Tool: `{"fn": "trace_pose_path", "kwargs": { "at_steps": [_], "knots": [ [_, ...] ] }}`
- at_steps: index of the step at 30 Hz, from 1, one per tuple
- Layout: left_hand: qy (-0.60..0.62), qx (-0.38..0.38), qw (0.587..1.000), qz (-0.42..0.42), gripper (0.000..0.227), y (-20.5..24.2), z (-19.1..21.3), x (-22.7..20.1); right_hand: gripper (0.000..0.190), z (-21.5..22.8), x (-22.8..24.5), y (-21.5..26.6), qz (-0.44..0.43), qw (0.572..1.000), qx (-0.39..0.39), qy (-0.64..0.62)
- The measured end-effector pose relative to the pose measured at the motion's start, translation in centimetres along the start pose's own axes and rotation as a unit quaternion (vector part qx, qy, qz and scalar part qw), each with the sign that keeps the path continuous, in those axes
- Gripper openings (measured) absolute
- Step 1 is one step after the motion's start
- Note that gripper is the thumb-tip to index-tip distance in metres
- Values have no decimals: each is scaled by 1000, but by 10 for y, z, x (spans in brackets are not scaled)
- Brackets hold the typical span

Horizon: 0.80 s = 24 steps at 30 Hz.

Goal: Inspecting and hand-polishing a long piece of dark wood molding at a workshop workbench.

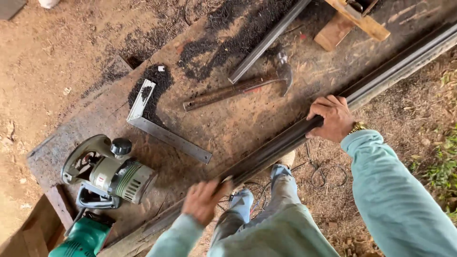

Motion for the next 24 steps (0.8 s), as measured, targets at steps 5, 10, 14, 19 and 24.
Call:
{"fn": "trace_pose_path", "kwargs": {
  "at_steps": [5, 10, 14, 19, 24],
  "knots": [
    [-53, -51, 997, 16, 77, 47, -17, 22, 53, 1, 4, 7, -17, 1000, 15, -2],
    [59, -77, 995, -22, 68, -97, 1, -53, 54, -4, 1, 6, -6, 1000, 6, -10],
    [60, -3, 998, -7, 74, -17, -7, -14, 54, 1, 4, 1, -8, 1000, -10, -5],
    [-15, -44, 999, 22, 74, 21, -13, 5, 51, 11, 16, -1, -39, 998, 47, 9],
    [34, -62, 997, -28, 66, -141, -24, -69, 50, 5, 9, 3, -31, 998, 47, 8]
  ]
}}
Point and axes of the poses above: each hand's wrist, its own y-axis away from the middle knuckle, its own z-axis out of the back of the hand, x = y × z, the point moved 4 cm from there along -y, towards the middle knuckle, and after that the axes turned 6 degrees about -x, right-handed, at the moved point
